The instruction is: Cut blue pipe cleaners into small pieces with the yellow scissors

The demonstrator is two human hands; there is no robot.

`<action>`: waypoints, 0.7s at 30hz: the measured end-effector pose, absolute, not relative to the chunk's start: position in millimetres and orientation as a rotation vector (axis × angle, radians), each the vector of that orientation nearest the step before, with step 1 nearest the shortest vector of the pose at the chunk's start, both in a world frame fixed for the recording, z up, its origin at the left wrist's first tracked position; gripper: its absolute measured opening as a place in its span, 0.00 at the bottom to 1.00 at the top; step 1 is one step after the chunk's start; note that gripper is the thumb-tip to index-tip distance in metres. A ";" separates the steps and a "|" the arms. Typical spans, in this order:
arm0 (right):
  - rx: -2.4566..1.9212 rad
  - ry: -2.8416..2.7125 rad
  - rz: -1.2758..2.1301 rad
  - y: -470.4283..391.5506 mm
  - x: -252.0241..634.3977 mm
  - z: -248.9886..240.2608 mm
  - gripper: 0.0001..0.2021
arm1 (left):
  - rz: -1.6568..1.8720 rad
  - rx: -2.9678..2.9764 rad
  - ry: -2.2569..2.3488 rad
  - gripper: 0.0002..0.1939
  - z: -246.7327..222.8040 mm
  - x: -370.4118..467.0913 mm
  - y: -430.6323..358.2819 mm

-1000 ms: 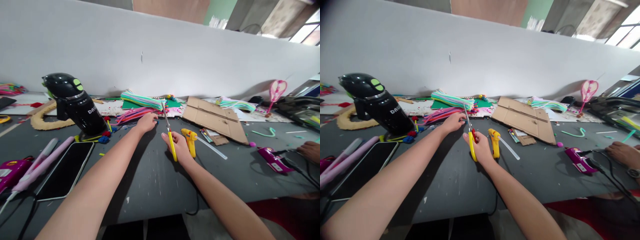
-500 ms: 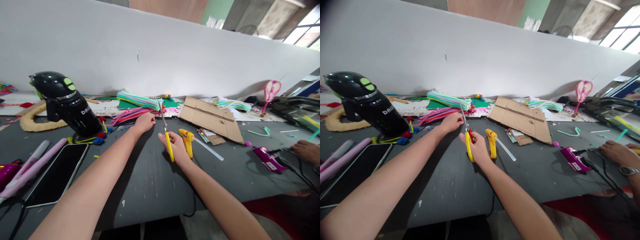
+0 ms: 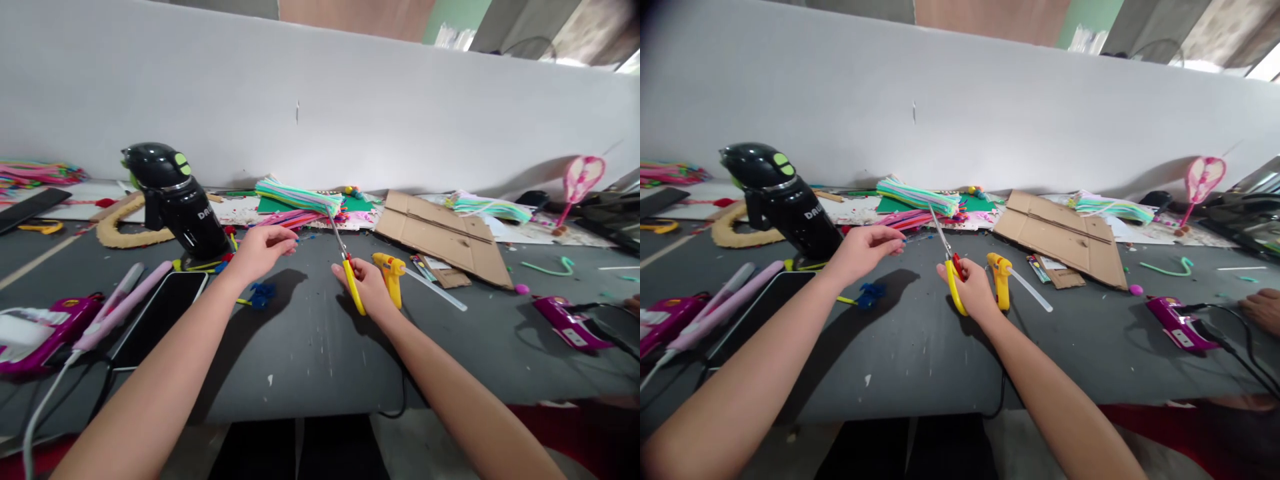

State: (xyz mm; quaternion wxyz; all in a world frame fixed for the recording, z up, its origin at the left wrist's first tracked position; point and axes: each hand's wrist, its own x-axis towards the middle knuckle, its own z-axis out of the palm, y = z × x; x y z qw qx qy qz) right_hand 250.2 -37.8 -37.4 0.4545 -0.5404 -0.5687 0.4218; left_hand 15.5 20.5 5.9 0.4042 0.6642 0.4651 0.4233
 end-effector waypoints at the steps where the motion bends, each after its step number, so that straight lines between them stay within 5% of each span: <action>1: -1.341 -1.433 1.022 -38.0 250.2 -37.7 0.20 | 1.082 1.607 1.179 0.14 5.8 9.5 14.6; 21: -1.562 -1.933 0.703 -46.8 249.2 -34.0 0.21 | 1.129 1.815 1.327 0.10 7.5 -18.9 -1.9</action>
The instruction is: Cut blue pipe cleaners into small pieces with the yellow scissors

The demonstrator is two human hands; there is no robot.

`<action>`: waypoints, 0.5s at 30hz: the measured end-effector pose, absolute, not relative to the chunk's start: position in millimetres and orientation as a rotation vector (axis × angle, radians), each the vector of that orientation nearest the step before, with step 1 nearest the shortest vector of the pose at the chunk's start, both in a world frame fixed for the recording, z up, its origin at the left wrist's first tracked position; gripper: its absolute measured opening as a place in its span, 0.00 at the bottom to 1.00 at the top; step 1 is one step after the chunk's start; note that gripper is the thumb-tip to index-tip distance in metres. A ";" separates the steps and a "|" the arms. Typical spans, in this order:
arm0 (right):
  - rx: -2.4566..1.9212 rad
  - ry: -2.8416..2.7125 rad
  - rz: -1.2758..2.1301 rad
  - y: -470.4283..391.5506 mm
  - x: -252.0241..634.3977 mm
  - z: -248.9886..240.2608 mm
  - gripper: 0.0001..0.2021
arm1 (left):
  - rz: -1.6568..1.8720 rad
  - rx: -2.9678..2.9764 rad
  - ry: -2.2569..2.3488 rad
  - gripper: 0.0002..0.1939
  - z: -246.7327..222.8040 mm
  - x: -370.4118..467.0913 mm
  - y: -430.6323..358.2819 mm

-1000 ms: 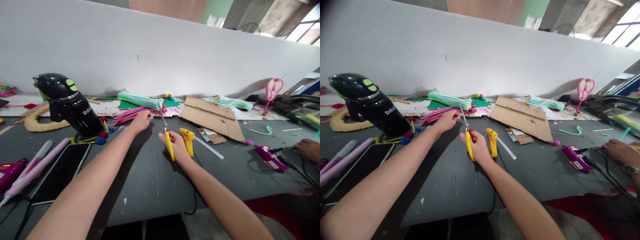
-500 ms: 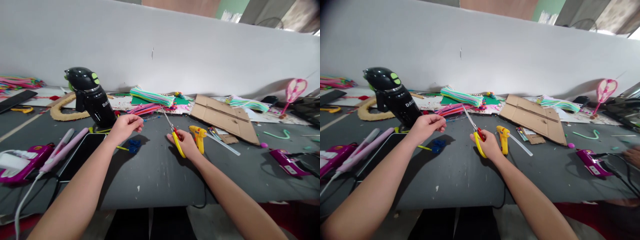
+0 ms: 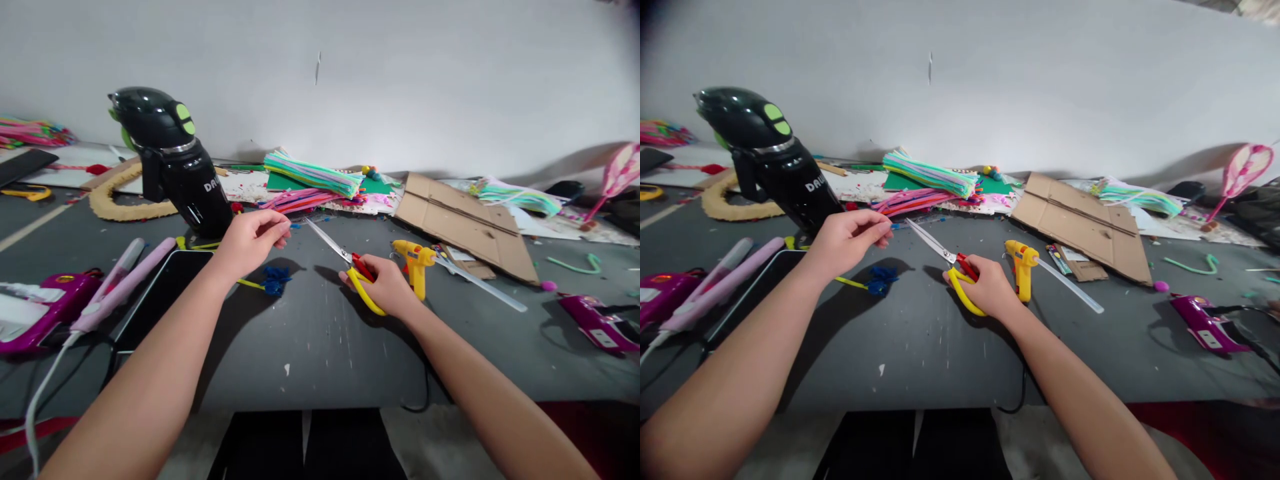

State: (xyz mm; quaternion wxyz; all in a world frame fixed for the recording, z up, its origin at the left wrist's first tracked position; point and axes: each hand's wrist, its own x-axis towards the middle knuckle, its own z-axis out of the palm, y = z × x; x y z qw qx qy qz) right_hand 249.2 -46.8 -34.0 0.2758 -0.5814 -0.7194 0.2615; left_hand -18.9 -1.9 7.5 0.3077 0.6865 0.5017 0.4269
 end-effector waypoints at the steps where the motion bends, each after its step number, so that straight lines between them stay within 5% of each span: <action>1: -1.558 -1.944 0.699 -47.0 249.4 -33.6 0.21 | 1.135 1.860 1.346 0.10 6.8 -19.3 -1.8; 15: -1.552 -1.963 0.693 -47.5 248.8 -32.9 0.21 | 1.285 2.116 1.431 0.08 0.9 -13.9 -7.1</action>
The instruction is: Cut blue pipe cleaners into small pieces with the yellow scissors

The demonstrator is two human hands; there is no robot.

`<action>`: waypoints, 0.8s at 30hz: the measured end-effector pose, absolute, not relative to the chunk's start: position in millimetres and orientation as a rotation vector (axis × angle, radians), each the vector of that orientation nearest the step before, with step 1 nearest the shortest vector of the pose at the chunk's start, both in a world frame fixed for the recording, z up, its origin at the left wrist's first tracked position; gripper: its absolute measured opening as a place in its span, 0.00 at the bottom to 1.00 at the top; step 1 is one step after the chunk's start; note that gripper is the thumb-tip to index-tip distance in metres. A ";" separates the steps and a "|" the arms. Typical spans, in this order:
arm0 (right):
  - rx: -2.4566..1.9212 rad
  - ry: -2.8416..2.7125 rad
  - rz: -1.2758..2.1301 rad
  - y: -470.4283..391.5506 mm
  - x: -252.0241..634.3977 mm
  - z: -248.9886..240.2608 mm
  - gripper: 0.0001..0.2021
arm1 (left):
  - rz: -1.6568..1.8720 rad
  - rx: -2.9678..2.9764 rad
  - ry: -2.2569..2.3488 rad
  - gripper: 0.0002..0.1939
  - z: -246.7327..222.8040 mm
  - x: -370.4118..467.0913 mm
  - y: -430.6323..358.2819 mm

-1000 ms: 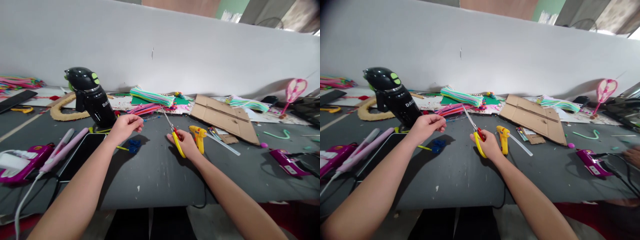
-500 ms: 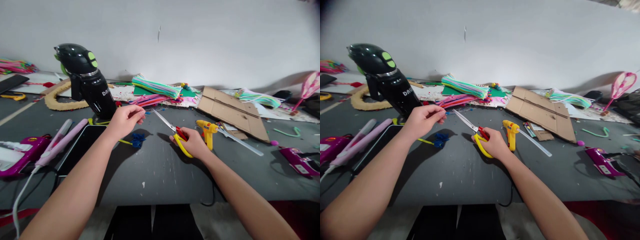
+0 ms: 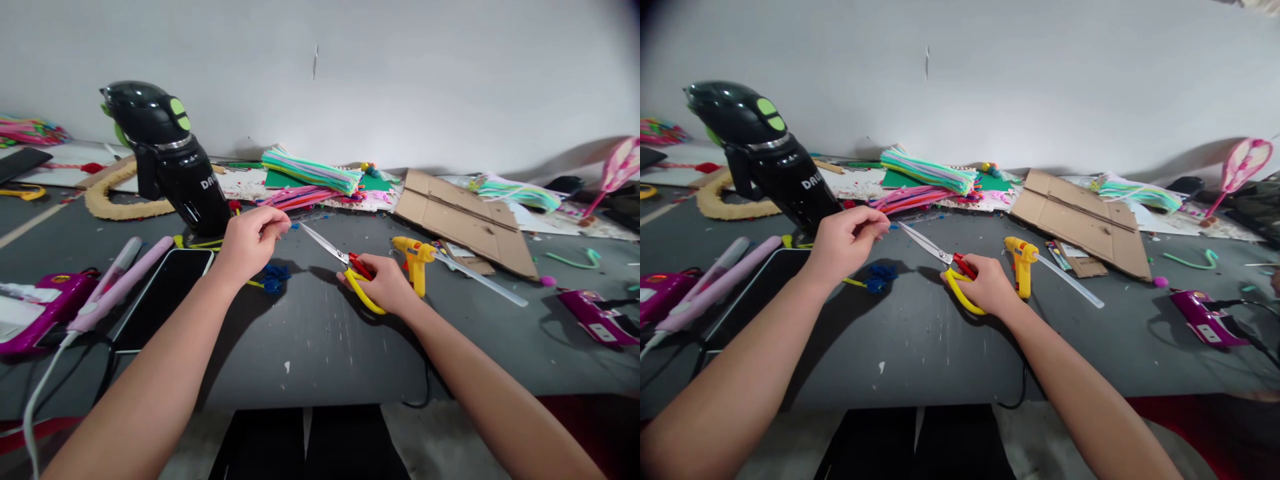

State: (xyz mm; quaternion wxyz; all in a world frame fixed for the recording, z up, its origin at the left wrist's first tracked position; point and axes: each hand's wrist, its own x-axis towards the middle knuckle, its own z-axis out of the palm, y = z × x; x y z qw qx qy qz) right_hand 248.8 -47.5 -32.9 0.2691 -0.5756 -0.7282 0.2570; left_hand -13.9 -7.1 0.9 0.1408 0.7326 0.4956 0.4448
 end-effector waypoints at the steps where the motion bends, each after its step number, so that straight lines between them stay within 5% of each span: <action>1: -1.553 -1.967 0.699 -47.5 248.8 -33.0 0.21 | 1.282 2.119 1.433 0.08 1.5 -13.5 -7.7; 24: -1.532 -2.013 0.699 -46.7 250.3 -36.0 0.20 | 1.218 2.169 1.435 0.09 4.2 -10.6 -11.1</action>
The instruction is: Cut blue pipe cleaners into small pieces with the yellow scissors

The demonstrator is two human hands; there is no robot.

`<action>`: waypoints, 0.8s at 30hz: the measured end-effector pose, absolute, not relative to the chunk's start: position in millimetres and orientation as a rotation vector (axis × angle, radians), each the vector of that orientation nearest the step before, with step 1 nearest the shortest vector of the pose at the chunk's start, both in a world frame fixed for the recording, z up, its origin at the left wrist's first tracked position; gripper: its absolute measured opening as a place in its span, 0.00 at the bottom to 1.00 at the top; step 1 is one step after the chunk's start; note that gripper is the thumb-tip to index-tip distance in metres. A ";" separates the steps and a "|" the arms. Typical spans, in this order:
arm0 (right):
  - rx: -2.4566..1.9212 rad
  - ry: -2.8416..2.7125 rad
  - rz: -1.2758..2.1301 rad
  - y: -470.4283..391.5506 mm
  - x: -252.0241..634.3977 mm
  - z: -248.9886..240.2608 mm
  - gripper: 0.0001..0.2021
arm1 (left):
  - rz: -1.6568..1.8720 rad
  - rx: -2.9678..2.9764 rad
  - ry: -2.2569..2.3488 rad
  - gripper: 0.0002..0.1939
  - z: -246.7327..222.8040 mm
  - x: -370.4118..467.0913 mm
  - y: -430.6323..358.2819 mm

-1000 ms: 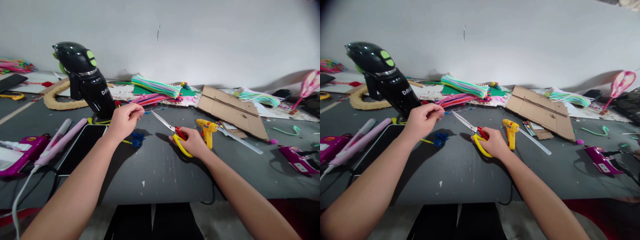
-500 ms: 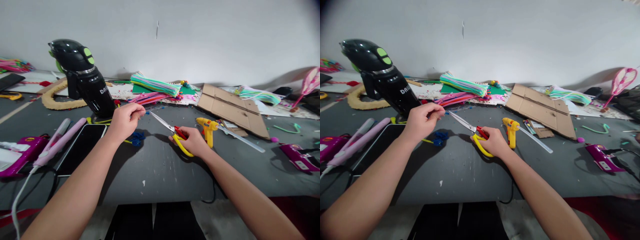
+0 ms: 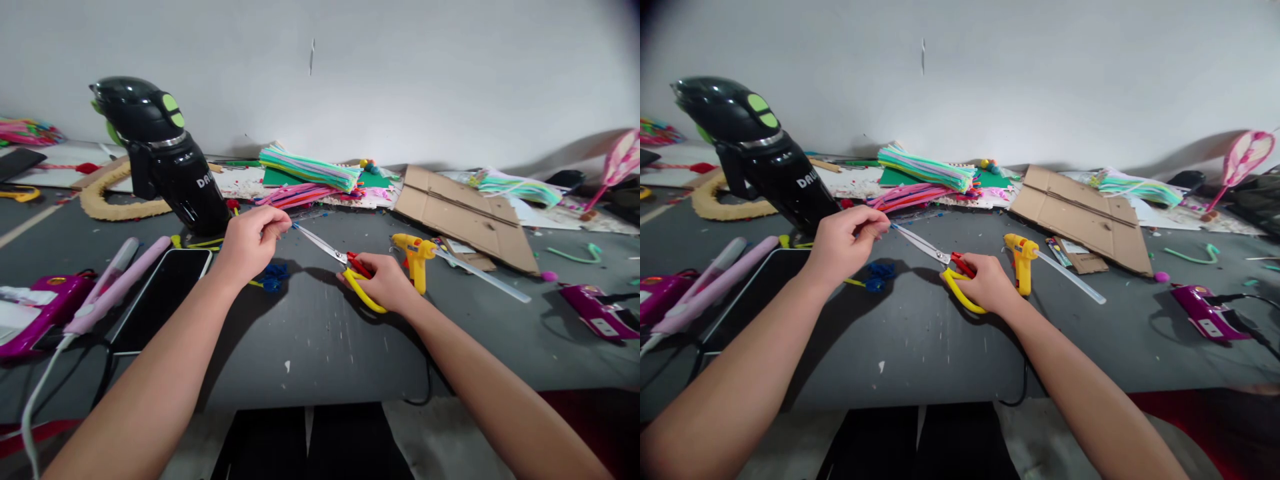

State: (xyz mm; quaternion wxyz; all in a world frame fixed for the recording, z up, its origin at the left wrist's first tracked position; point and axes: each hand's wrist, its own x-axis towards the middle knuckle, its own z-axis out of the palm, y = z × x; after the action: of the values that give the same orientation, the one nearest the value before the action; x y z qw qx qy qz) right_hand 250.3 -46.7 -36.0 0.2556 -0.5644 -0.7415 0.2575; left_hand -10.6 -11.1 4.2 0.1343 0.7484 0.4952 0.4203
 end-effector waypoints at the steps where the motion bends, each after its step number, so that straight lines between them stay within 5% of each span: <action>1: -1.529 -2.017 0.695 -46.4 250.4 -36.2 0.20 | 1.221 2.167 1.433 0.09 4.1 -10.6 -11.0; 24: -1.499 -2.020 0.721 -48.2 250.6 -36.0 0.14 | 1.199 2.086 1.477 0.09 2.9 -9.7 -10.7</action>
State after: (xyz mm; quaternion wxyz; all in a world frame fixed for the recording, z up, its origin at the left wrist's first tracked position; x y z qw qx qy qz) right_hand 250.6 -48.2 -36.0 0.2595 -0.5534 -0.7454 0.2662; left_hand -9.7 -10.7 2.9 0.1585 0.7296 0.5165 0.4193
